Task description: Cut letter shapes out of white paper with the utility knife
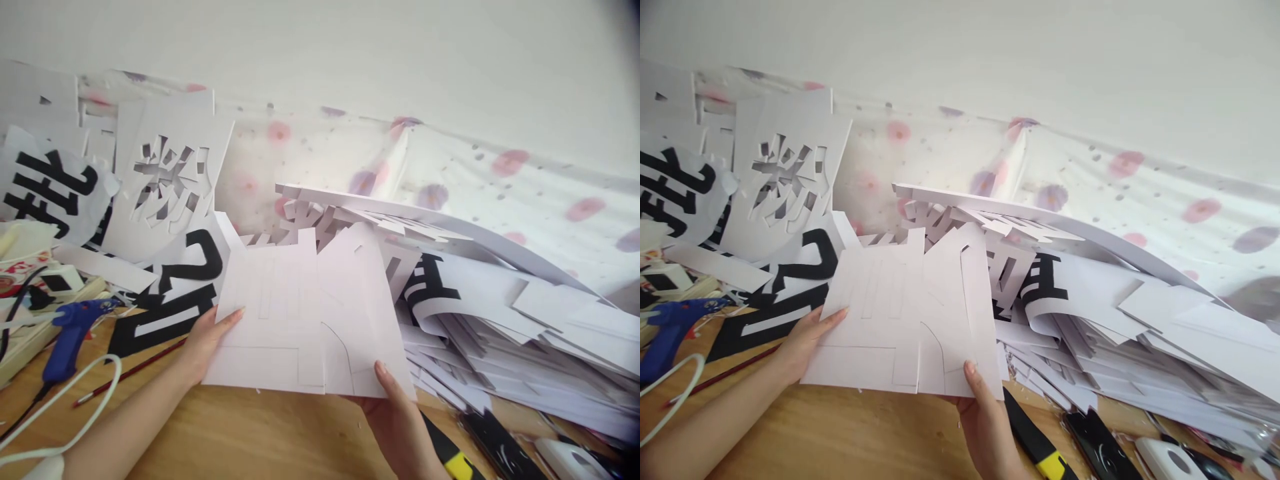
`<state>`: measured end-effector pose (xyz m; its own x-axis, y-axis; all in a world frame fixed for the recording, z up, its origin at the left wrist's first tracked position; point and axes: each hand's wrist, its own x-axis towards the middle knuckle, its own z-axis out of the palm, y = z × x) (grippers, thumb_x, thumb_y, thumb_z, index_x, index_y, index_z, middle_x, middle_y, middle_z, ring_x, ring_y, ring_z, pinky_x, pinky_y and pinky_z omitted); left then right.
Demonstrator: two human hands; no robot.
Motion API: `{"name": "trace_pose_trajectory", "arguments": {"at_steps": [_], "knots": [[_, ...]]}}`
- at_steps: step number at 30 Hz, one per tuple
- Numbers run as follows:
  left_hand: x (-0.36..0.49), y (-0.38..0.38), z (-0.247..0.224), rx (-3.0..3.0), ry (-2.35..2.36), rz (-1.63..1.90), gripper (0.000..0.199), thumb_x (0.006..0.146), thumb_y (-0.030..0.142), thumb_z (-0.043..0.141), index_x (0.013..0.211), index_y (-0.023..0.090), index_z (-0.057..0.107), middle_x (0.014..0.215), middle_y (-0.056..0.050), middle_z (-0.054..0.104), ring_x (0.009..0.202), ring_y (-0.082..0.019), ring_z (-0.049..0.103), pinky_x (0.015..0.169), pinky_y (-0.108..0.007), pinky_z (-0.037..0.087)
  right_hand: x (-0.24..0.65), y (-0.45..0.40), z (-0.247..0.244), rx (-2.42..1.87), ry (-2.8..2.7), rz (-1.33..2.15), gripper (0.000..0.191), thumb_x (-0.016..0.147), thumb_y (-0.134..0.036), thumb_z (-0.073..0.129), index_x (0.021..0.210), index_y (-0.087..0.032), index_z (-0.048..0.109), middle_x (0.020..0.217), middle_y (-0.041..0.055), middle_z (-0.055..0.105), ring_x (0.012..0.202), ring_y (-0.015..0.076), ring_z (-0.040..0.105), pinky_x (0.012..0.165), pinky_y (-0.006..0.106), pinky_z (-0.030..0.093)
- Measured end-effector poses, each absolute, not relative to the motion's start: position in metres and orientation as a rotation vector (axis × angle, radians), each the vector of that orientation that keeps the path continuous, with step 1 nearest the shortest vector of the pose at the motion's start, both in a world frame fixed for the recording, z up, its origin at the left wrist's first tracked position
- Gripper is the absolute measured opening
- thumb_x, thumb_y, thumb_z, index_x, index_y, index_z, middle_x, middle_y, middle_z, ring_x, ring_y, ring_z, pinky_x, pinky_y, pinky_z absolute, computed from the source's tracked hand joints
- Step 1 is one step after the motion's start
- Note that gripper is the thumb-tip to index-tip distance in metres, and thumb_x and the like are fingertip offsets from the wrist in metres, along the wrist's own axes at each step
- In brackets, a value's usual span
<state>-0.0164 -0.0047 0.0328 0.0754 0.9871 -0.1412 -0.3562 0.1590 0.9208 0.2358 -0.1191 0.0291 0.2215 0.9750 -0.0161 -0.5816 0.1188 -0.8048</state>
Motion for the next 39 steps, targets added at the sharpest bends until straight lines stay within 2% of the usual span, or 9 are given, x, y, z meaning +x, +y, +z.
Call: {"name": "trace_pose_trajectory", "arguments": {"at_steps": [4, 9, 15, 17, 19, 21, 26, 32, 39], "knots": [[-0.029, 0.001, 0.044, 0.892, 1.049, 1.251, 0.037, 0.064, 0.027, 0.079, 0.098, 0.018, 0.065, 0.084, -0.005, 0.073, 0.075, -0.022, 0.069, 0.066, -0.030, 0.054, 0.256, -0.115, 0.036, -0.795, -0.651, 1.314, 0.036, 0.073, -0.040, 0.063, 0.103, -0.022, 0.067, 0.105, 0.0072, 0.068, 0.099, 0.0284, 0.059, 0.076, 0.039, 0.050], [-0.043, 0.004, 0.047, 1.015, 1.040, 1.108, 0.036, 0.062, 0.030, 0.079, 0.094, 0.017, 0.067, 0.082, -0.007, 0.073, 0.071, -0.023, 0.069, 0.062, -0.029, 0.053, 0.259, -0.114, 0.034, -1.016, -0.672, 1.413, 0.039, 0.064, -0.036, 0.073, 0.099, -0.019, 0.067, 0.095, 0.0104, 0.071, 0.088, 0.0294, 0.064, 0.081, 0.043, 0.047], [-0.050, 0.009, 0.037, 0.802, 0.706, 1.024, 0.042, 0.071, 0.060, 0.059, 0.084, 0.021, 0.068, 0.082, -0.006, 0.073, 0.089, -0.031, 0.066, 0.074, -0.040, 0.054, 0.247, -0.117, 0.029, -1.040, -0.501, 1.401, 0.040, 0.064, -0.035, 0.075, 0.096, -0.014, 0.065, 0.089, 0.0128, 0.072, 0.078, 0.0301, 0.067, 0.078, 0.046, 0.050], [-0.037, -0.001, 0.034, 0.799, 0.641, 1.045, 0.028, 0.069, 0.050, 0.065, 0.080, 0.025, 0.068, 0.082, -0.001, 0.073, 0.089, -0.026, 0.067, 0.078, -0.035, 0.053, 0.243, -0.117, 0.030, -0.972, -0.434, 1.399, 0.040, 0.066, -0.035, 0.074, 0.099, -0.015, 0.065, 0.092, 0.0117, 0.071, 0.083, 0.0298, 0.066, 0.082, 0.045, 0.048], [-0.016, -0.018, 0.030, 0.836, 0.593, 0.938, 0.022, 0.068, 0.034, 0.071, 0.084, 0.019, 0.070, 0.085, -0.006, 0.073, 0.086, -0.029, 0.067, 0.081, -0.041, 0.052, 0.239, -0.116, 0.029, -0.916, -0.414, 1.394, 0.042, 0.067, -0.034, 0.073, 0.103, -0.015, 0.063, 0.100, 0.0117, 0.070, 0.091, 0.0302, 0.064, 0.086, 0.045, 0.046], [0.007, -0.038, 0.026, 0.942, 0.423, 0.707, 0.040, 0.064, 0.019, 0.074, 0.103, 0.017, 0.066, 0.106, -0.010, 0.068, 0.103, -0.032, 0.060, 0.093, -0.045, 0.044, 0.235, -0.115, 0.027, -0.892, -0.425, 1.394, 0.044, 0.066, -0.034, 0.073, 0.105, -0.015, 0.062, 0.105, 0.0130, 0.068, 0.096, 0.0315, 0.063, 0.088, 0.047, 0.045], [0.038, -0.066, 0.017, 0.900, 0.528, 0.789, 0.047, 0.072, 0.024, 0.073, 0.116, 0.018, 0.060, 0.121, -0.010, 0.061, 0.119, -0.029, 0.049, 0.104, -0.043, 0.033, 0.225, -0.114, 0.020, -0.831, -0.438, 1.454, 0.044, 0.067, -0.033, 0.073, 0.106, -0.014, 0.061, 0.101, 0.0144, 0.069, 0.099, 0.0322, 0.061, 0.090, 0.049, 0.042], [0.038, -0.069, 0.013, 0.887, 0.583, 0.824, 0.052, 0.071, 0.021, 0.075, 0.120, 0.022, 0.057, 0.126, -0.007, 0.057, 0.123, -0.027, 0.046, 0.103, -0.041, 0.035, 0.218, -0.116, 0.013, -0.743, -0.551, 1.599, 0.050, 0.070, -0.026, 0.071, 0.117, -0.018, 0.055, 0.116, 0.0138, 0.062, 0.105, 0.0308, 0.058, 0.090, 0.049, 0.041], [0.040, -0.072, 0.013, 0.787, 0.616, 0.853, 0.062, 0.068, 0.021, 0.077, 0.126, 0.022, 0.052, 0.118, -0.010, 0.063, 0.115, -0.030, 0.053, 0.100, -0.043, 0.038, 0.217, -0.116, 0.011, -0.705, -0.520, 1.606, 0.047, 0.076, -0.023, 0.065, 0.121, -0.015, 0.051, 0.121, 0.0159, 0.059, 0.110, 0.0305, 0.054, 0.091, 0.050, 0.040]]}}
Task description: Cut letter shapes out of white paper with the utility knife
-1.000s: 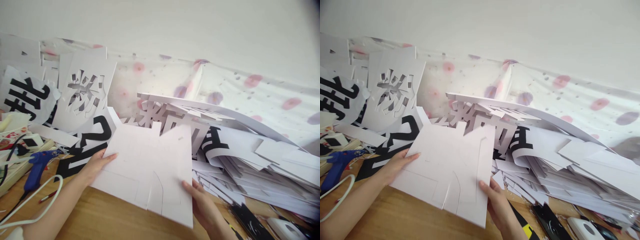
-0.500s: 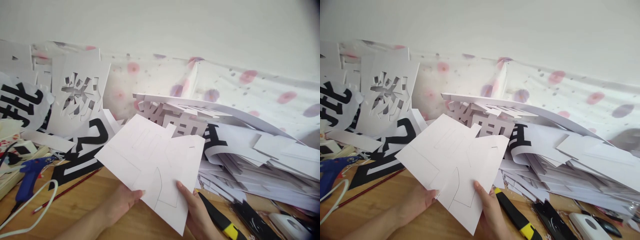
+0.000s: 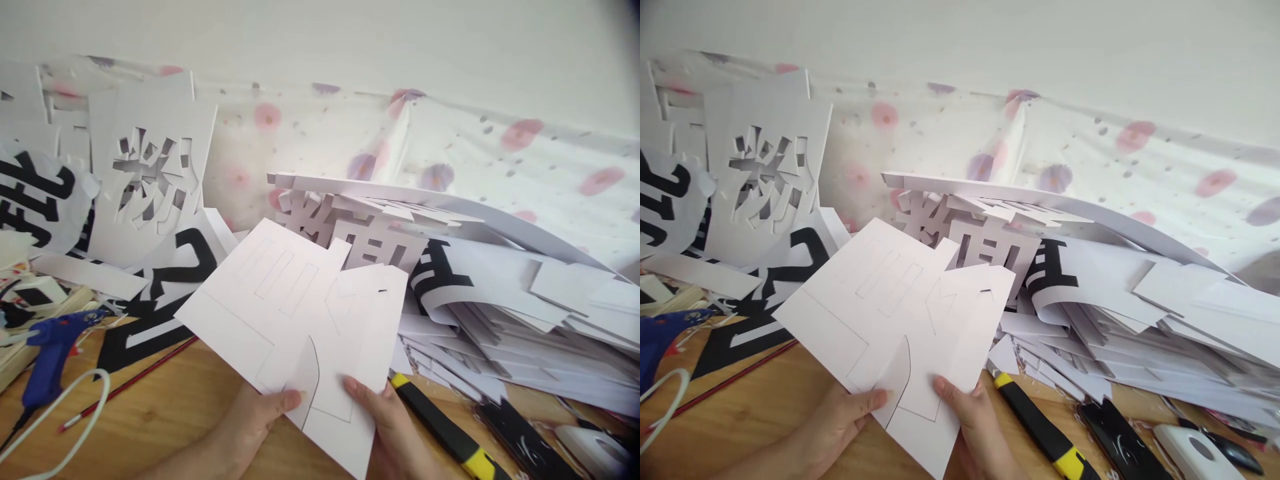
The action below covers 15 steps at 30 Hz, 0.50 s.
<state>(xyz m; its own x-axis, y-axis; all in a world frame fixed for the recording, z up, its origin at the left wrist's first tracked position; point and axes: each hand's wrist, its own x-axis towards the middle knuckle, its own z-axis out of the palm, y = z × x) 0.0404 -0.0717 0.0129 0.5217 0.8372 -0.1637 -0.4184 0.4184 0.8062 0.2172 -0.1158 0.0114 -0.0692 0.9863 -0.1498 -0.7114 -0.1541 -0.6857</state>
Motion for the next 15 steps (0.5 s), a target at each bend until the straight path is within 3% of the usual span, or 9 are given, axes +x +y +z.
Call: {"name": "trace_pose_trajectory", "arguments": {"at_steps": [6, 15], "knots": [[0.041, -0.072, 0.014, 0.761, 0.636, 0.850, 0.052, 0.066, 0.023, 0.078, 0.115, 0.018, 0.060, 0.116, -0.011, 0.064, 0.115, -0.032, 0.053, 0.098, -0.043, 0.040, 0.211, -0.116, 0.020, -0.771, -0.478, 1.559, 0.067, 0.071, -0.024, 0.070, 0.130, -0.015, 0.041, 0.117, 0.0168, 0.061, 0.106, 0.0316, 0.057, 0.089, 0.050, 0.042], [0.038, -0.070, 0.019, 0.857, 0.617, 0.843, 0.049, 0.073, 0.021, 0.073, 0.119, 0.017, 0.057, 0.122, -0.010, 0.060, 0.119, -0.029, 0.049, 0.102, -0.042, 0.034, 0.223, -0.113, 0.009, -0.720, -0.617, 1.573, 0.051, 0.077, -0.020, 0.065, 0.125, -0.018, 0.048, 0.121, 0.0139, 0.060, 0.109, 0.0288, 0.055, 0.093, 0.046, 0.040]]}}
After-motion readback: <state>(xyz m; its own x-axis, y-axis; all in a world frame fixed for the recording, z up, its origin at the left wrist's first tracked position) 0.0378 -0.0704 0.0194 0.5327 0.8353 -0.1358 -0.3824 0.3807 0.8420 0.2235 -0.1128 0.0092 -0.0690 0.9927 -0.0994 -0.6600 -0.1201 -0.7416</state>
